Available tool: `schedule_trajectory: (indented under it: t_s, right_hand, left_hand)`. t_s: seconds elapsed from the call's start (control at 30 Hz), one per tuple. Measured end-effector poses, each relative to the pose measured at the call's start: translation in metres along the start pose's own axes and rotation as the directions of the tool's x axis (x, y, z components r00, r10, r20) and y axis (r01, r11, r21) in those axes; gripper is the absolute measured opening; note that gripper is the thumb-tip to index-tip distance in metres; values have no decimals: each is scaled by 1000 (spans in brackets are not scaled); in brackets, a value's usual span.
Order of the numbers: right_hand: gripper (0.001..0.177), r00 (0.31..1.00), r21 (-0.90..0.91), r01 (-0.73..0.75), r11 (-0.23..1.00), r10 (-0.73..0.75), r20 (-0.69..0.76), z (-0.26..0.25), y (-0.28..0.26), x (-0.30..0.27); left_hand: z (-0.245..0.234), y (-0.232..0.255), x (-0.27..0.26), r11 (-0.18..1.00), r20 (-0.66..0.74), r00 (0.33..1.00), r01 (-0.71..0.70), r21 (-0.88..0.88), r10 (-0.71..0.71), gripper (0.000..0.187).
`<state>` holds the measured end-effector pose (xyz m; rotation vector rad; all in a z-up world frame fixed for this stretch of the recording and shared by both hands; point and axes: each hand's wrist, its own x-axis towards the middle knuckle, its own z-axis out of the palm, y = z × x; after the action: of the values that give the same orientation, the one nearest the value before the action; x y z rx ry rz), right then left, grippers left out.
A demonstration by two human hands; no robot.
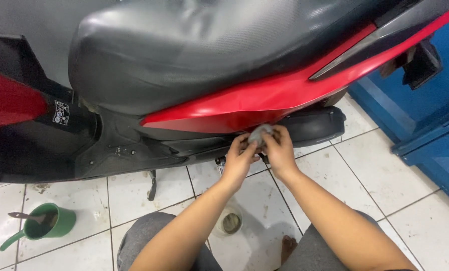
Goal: The person sits on the floor and wipes the red side panel and rear fender of a scooter using a cloth. They repeatedly dip the cloth into a small container of liquid on the floor to re-wet it before continuing to scrub the vehicle's bodywork.
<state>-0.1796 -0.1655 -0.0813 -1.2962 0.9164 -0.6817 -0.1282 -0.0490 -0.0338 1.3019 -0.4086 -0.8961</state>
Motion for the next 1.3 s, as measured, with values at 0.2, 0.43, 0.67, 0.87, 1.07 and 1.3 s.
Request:
schedule_trajectory:
  t_s: [0.2,0.43,0.67,0.87,1.07,1.3]
  right_hand:
    - [18,995,193,-87,977,94,-29,7,8,-5]
    - [18,992,88,-127,988,127,8,-2,32,22]
    - [15,1000,42,2,999,-1,-5,-11,49,42]
    - [18,992,-178,118,977,-123,-19,-24,50,57]
    - [30,967,-333,167,928,-89,238,-31,56,55]
    - [26,950,-100,93,991,-59,307,-30,61,64]
  left_hand:
    - [13,-21,14,993,-135,985,96,-73,-105,65]
    - [25,-22,19,999,-218,976,-2,-35,-6,56]
    - [36,-31,27,989,-323,945,-85,-122,42,53]
    - [31,-46,41,941,-337,940,-164,-296,58,40]
    - [18,-67,29,917,-509,770,-382,116,385,14]
    - [30,-62,33,784,-400,679,-475,400,615,41]
